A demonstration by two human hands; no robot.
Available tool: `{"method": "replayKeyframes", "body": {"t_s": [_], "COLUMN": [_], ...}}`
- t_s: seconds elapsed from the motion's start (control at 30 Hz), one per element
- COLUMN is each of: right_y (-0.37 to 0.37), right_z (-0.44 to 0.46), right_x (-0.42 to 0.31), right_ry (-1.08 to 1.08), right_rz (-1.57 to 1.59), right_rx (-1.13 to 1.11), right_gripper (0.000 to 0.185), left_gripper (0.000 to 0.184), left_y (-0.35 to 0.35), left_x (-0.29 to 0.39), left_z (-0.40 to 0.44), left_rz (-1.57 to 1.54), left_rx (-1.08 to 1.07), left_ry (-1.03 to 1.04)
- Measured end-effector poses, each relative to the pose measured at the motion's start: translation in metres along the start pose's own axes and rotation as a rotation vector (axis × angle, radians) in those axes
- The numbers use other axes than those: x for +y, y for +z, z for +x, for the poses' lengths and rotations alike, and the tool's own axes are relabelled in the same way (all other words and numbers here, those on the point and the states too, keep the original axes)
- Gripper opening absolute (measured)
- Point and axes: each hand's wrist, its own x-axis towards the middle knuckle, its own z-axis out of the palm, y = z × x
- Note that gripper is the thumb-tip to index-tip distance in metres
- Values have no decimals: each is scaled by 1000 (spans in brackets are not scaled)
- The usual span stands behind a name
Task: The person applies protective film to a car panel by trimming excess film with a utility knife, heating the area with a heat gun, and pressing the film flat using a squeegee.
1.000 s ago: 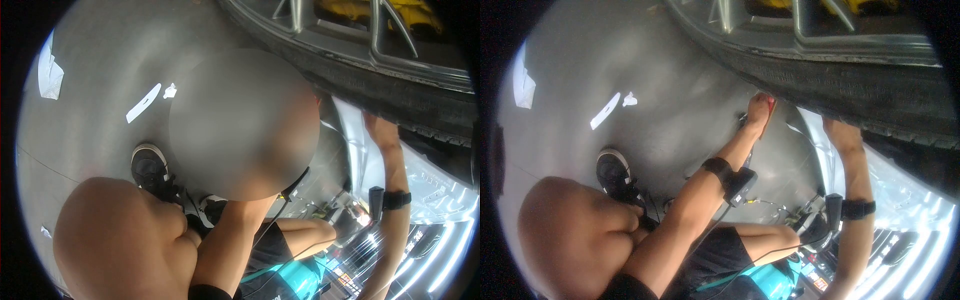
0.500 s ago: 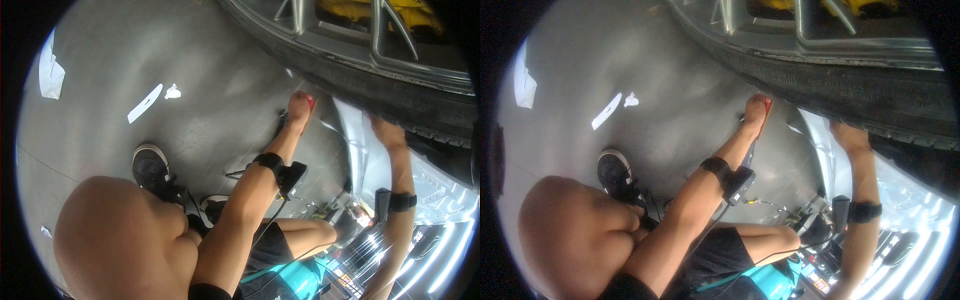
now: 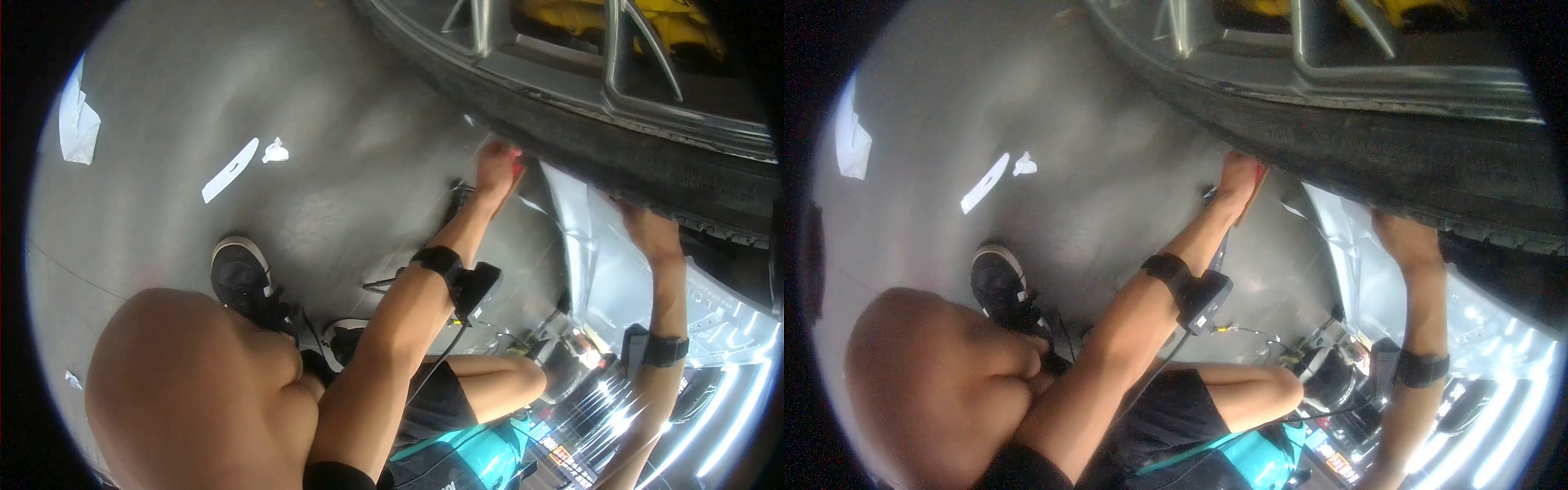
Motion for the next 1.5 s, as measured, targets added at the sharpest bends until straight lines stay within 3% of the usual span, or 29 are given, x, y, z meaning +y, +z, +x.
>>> {"method": "replayKeyframes", "body": {"t_s": [0.07, 0.1, 0.17, 0.2, 0.27, 0.3, 0.37, 0.53, 0.6, 0.67, 0.8, 0.87, 0.97, 1.0, 1.17, 1.23, 1.3, 1.4, 1.47, 1.5], "right_y": [-11, -17, -24, -25, -28, -29, -32, -45, -48, -49, -47, -50, -73, -77, -73, -73, -81, -46, -20, -10], "right_z": [-6, -8, -11, -12, -13, -13, -15, -17, -22, -24, -25, -31, -49, -55, -94, -113, -126, -144, -152, -156], "right_x": [-1, -2, 0, 1, 4, 6, 7, 0, 0, 2, 5, 4, -12, -14, -20, -33, -51, -57, -64, -73], "right_ry": [2, 6, 11, 4, -4, -8, -13, 85, -10, -111, -171, -192, -37, -50, -69, 76, 348, 413, 491, 574], "right_rz": [-7, -16, -28, -50, -71, -62, -54, -95, -114, -132, -127, -157, -183, -105, 87, 253, 506, 718, 810, 856], "right_rx": [13, 7, 0, 17, 34, 26, 17, -132, -39, 57, 195, 259, 157, 270, 553, 486, 230, 175, 101, 70], "right_gripper": [32, 31, 31, 31, 30, 31, 31, 28, 26, 24, 21, 19, 16, 15, 15, 18, 14, 18, 29, 35], "left_gripper": [9, 9, 17, 17, 30, 30, 37, 43, 44, 44, 43, 36, 36, 35, 33, 33, 32, 31, 28, 28], "left_y": [12, 14, 18, 22, 36, 41, 47, 55, 57, 58, 59, 58, 66, 68, 54, 35, 13, -18, -22, -16], "left_x": [-1, 5, 15, 16, 14, 6, 2, 22, 22, 23, 31, 27, 25, 25, 13, 11, -1, 12, 67, 72], "left_z": [1, -1, -2, -4, -6, -1, 0, -13, -12, -12, -20, -17, -15, -12, 45, 71, 100, 98, 17, 6], "left_rz": [40, 40, 600, 599, 968, 968, 929, 1086, 1075, 1027, 935, 926, 925, 920, 743, 656, 565, 505, 1319, 1317], "left_rx": [-84, -85, -264, -265, -202, -202, -224, -363, -418, -354, -300, -489, -516, -519, -302, -155, -7, 99, 32, 31], "left_ry": [294, 292, 372, 371, 727, 728, 960, 801, 765, 974, 1086, 911, 751, 722, 776, 846, 943, 1054, 685, 692]}}
